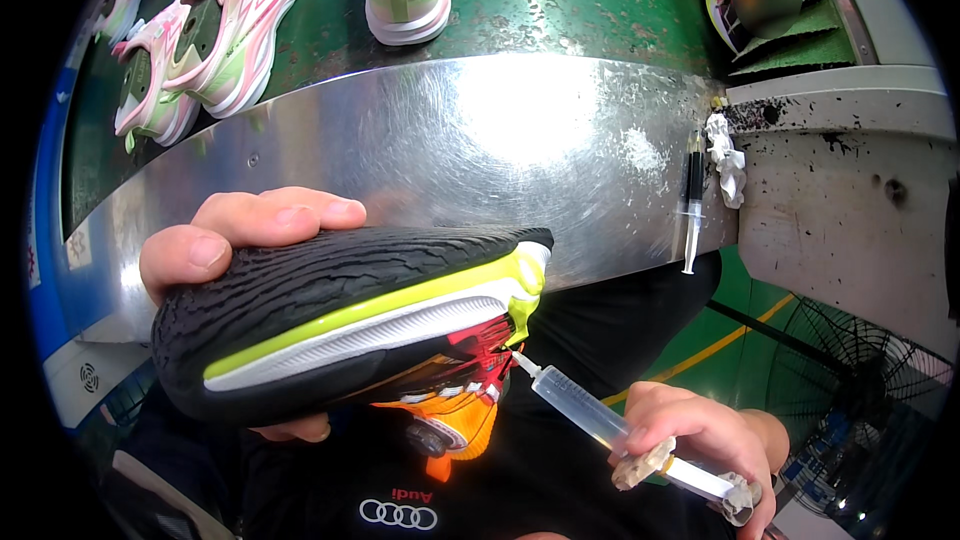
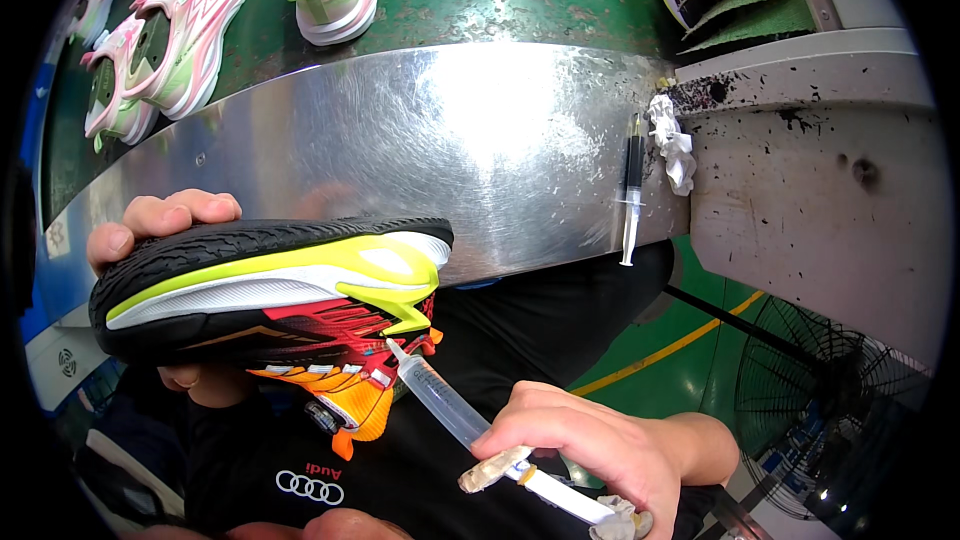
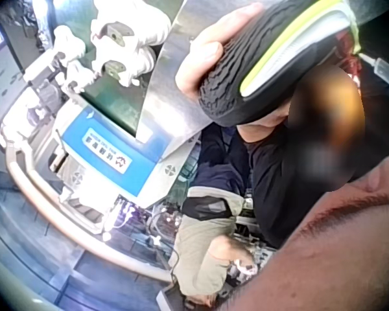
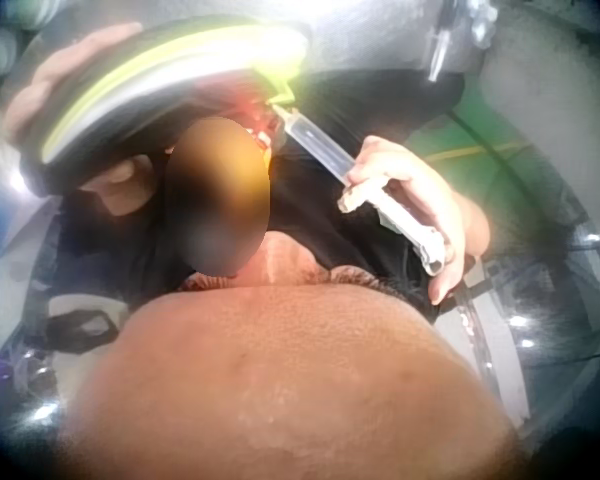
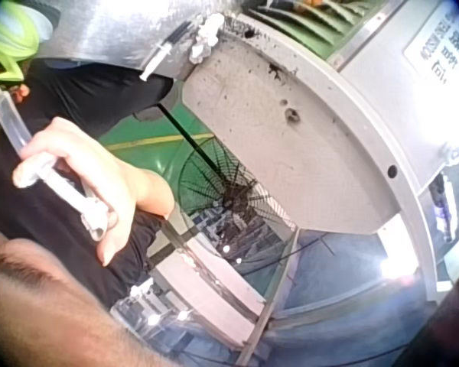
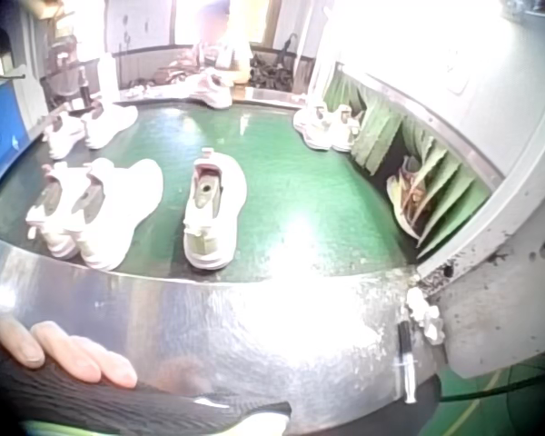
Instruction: The person applies liquid along the seams of shoes using syringes, rotating each shoe by hand, and places the shoes onto a conveyor belt.
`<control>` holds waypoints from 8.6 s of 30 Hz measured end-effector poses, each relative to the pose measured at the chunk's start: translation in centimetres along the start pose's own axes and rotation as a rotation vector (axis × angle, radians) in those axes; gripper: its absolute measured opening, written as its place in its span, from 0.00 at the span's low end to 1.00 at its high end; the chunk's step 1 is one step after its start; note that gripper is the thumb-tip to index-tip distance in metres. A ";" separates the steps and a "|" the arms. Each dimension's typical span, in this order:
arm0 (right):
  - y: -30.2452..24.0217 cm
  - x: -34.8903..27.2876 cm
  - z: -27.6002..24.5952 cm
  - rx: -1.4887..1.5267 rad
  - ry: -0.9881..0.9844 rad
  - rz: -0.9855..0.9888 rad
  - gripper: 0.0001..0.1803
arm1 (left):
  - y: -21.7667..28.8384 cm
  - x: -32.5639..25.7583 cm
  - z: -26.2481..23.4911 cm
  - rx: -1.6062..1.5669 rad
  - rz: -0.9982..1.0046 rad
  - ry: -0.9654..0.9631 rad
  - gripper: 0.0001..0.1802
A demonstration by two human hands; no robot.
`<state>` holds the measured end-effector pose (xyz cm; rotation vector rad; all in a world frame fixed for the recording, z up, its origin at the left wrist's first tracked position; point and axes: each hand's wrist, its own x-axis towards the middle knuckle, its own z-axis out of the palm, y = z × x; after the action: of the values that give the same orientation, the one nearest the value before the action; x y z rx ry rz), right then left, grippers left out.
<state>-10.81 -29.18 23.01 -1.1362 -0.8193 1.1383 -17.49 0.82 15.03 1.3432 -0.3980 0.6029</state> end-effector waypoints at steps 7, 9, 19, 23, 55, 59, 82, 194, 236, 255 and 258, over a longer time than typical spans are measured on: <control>0.5 -0.8 1.0 0.118 0.136 0.036 0.52 | 0.3 -0.3 -0.1 0.014 -0.045 0.033 0.39; 0.2 -0.4 0.3 0.057 0.064 0.017 0.56 | 0.0 0.0 -0.4 -0.005 -0.035 0.022 0.41; 0.5 0.2 -0.1 -0.019 -0.025 -0.045 0.60 | -0.6 0.9 -1.3 -0.172 0.001 -0.031 0.46; 2.4 -0.3 -0.3 -0.006 -0.041 -0.110 0.60 | -2.2 1.1 -2.7 -0.210 -0.050 0.055 0.51; 10.0 0.8 -2.4 0.600 0.040 -0.352 0.60 | -3.8 0.3 -7.0 -0.497 -0.600 0.433 0.39; 10.0 0.3 -2.8 0.605 0.022 -0.314 0.60 | -3.8 0.4 -7.0 -0.483 -0.618 0.430 0.39; 9.2 0.1 -3.2 0.625 0.127 -0.221 0.52 | -4.5 0.6 -7.0 -0.475 -0.689 0.428 0.42; 10.4 0.6 -3.8 0.512 0.024 -0.287 0.58 | -4.1 0.0 -8.1 -0.383 -0.822 0.417 0.57; 10.7 2.2 -4.4 0.550 0.003 -0.344 0.58 | -3.3 1.5 -7.0 -0.411 -0.865 0.331 0.62; 11.8 0.5 -2.6 0.385 0.102 -0.429 0.57 | -1.5 0.8 -6.5 -0.565 -0.776 0.385 0.45; 12.6 0.1 -2.7 0.399 0.114 -0.412 0.57 | -1.4 -0.5 -7.1 -0.598 -0.802 0.517 0.41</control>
<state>-11.54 -29.53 10.16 -0.6549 -0.6608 0.8342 -17.49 7.51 12.28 0.6372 0.3656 0.1104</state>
